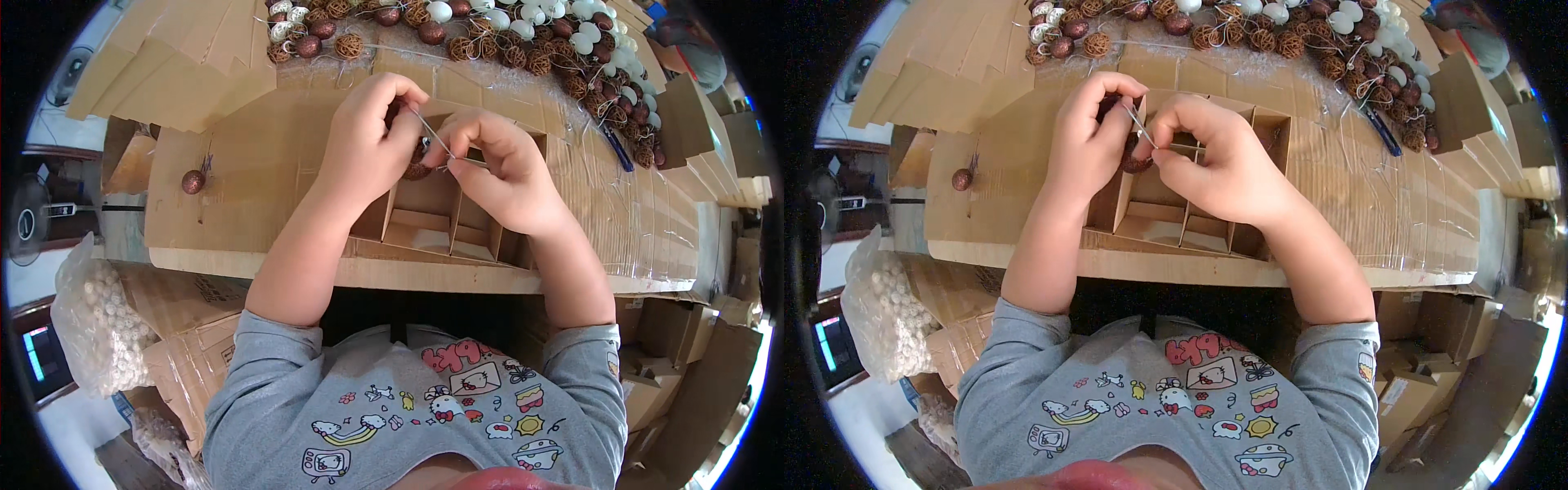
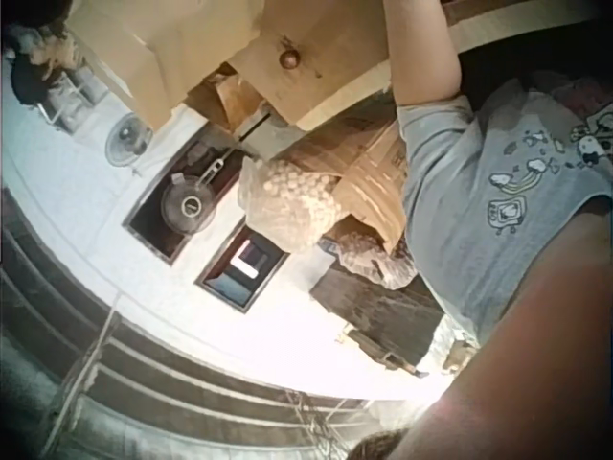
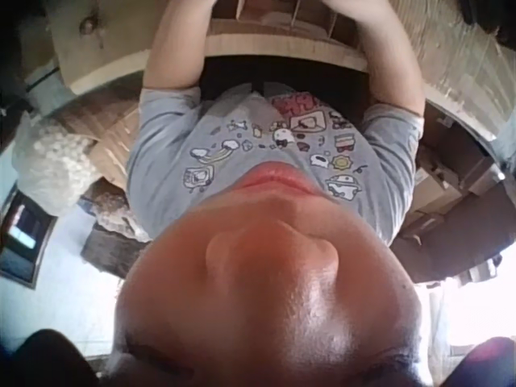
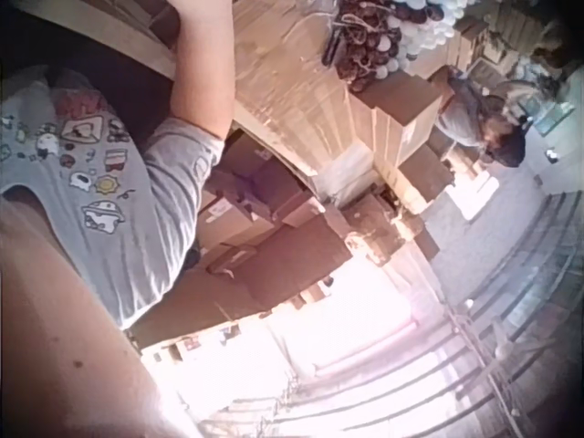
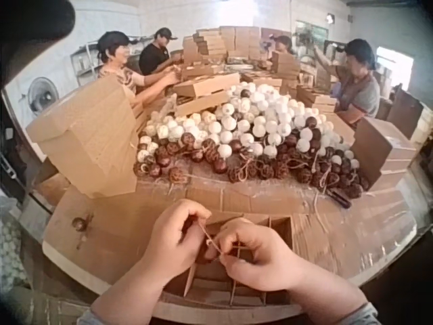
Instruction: The person packs decorative ornament balls into divided cardboard trays by hand, rearranging ornaments and adjusting the cardboard dividers.
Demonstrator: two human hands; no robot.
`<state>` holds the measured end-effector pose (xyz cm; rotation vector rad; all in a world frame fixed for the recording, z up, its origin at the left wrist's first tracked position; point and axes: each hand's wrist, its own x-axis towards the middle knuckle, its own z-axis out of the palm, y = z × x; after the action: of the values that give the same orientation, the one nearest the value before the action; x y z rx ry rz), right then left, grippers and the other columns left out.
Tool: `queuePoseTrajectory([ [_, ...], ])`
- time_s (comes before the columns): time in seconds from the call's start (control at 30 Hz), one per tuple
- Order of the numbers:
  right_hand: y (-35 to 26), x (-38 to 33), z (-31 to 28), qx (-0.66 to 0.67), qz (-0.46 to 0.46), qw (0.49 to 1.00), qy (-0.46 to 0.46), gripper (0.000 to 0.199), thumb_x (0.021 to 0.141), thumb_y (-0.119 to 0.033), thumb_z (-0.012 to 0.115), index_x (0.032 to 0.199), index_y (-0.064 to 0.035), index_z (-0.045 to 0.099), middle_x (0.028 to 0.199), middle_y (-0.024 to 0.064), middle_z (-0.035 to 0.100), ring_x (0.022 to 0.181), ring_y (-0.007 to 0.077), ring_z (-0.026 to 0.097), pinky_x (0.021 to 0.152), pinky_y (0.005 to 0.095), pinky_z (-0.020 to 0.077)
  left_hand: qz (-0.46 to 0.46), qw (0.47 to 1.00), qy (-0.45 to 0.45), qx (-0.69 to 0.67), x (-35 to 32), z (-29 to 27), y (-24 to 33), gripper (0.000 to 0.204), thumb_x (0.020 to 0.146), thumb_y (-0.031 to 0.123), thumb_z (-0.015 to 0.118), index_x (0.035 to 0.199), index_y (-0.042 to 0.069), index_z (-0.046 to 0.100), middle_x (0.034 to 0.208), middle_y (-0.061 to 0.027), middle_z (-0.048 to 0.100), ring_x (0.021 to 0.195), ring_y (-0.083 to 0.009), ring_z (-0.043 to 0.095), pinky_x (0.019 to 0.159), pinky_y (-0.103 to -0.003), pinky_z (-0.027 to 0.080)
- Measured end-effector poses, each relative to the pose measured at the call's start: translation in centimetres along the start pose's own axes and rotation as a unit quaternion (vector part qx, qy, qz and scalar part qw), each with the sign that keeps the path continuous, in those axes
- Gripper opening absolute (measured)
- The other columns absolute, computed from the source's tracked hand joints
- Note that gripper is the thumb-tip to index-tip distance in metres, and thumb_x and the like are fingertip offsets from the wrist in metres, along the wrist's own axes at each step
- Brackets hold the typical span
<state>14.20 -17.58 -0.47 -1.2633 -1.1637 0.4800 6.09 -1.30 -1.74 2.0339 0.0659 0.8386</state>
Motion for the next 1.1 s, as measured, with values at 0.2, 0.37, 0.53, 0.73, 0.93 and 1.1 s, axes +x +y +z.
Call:
queuePoseTrajectory([
  [0.2, -0.2, -0.3, -0.2, 0.095, 0.119, 0.988, -0.004, 0.009, 0.081, 0.003, 0.056, 0.085, -0.0031, 0.050, 0.084, 0.0020, 0.056, 0.083, 0.0089, 0.050, 0.073, 0.0239, 0.0436, -0.047, 0.987, -0.058, -0.145, -0.1, 0.4, 0.7, 0.008, 0.090, 0.000, 0.054, 0.097, 0.000, 0.058, 0.088, -0.0048, 0.061, 0.082, -0.0150, 0.059, 0.071, -0.026, 0.047],
  [0.37, 0.0, -0.3, 0.4, 0.085, 0.090, 0.992, -0.006, 0.010, 0.081, 0.003, 0.055, 0.084, -0.0035, 0.049, 0.081, 0.0008, 0.051, 0.079, 0.0096, 0.047, 0.072, 0.0242, 0.0426, 0.017, 0.994, -0.084, -0.072, -0.2, 0.5, -0.4, 0.015, 0.081, 0.001, 0.063, 0.095, 0.002, 0.057, 0.089, -0.0091, 0.060, 0.087, -0.0235, 0.060, 0.074, -0.032, 0.049],
  [0.53, 0.6, 0.0, -0.2, -0.006, 0.061, 0.998, 0.019, 0.010, 0.076, 0.003, 0.057, 0.080, -0.0022, 0.050, 0.078, 0.0041, 0.055, 0.079, 0.0126, 0.050, 0.072, 0.0266, 0.0433, 0.063, 0.956, -0.024, 0.286, -0.3, 0.8, 0.4, 0.010, 0.078, 0.009, 0.064, 0.084, 0.005, 0.056, 0.084, -0.0109, 0.059, 0.081, -0.0328, 0.061, 0.066, -0.041, 0.049],
  [0.73, 0.3, 0.2, 0.4, -0.089, 0.011, 0.996, -0.007, 0.010, 0.069, 0.003, 0.058, 0.076, -0.0010, 0.051, 0.075, 0.0101, 0.058, 0.075, 0.0229, 0.056, 0.070, 0.0325, 0.0457, -0.046, 0.965, -0.049, 0.253, -0.3, 0.6, 0.9, 0.011, 0.084, 0.015, 0.058, 0.090, 0.005, 0.059, 0.080, -0.0158, 0.064, 0.076, -0.0357, 0.063, 0.062, -0.044, 0.049],
  [0.93, 0.7, 0.1, 0.3, -0.137, 0.069, 0.984, 0.095, 0.011, 0.070, 0.003, 0.059, 0.077, -0.0001, 0.051, 0.072, 0.0090, 0.056, 0.067, 0.0195, 0.053, 0.064, 0.0304, 0.0456, -0.062, 0.995, -0.046, 0.068, -0.5, 0.7, 0.0, 0.021, 0.088, 0.008, 0.052, 0.106, 0.003, 0.061, 0.085, -0.0187, 0.065, 0.082, -0.0343, 0.064, 0.070, -0.040, 0.051],
  [1.1, 1.4, 0.3, 0.5, -0.097, 0.084, 0.982, 0.142, 0.013, 0.071, 0.005, 0.058, 0.081, -0.0001, 0.052, 0.072, 0.0105, 0.056, 0.066, 0.0187, 0.053, 0.063, 0.0300, 0.0464, -0.066, 0.997, -0.049, -0.012, -0.3, 0.7, -0.1, 0.026, 0.084, -0.001, 0.052, 0.109, 0.002, 0.058, 0.096, -0.0175, 0.063, 0.089, -0.0345, 0.063, 0.077, -0.039, 0.051],
])
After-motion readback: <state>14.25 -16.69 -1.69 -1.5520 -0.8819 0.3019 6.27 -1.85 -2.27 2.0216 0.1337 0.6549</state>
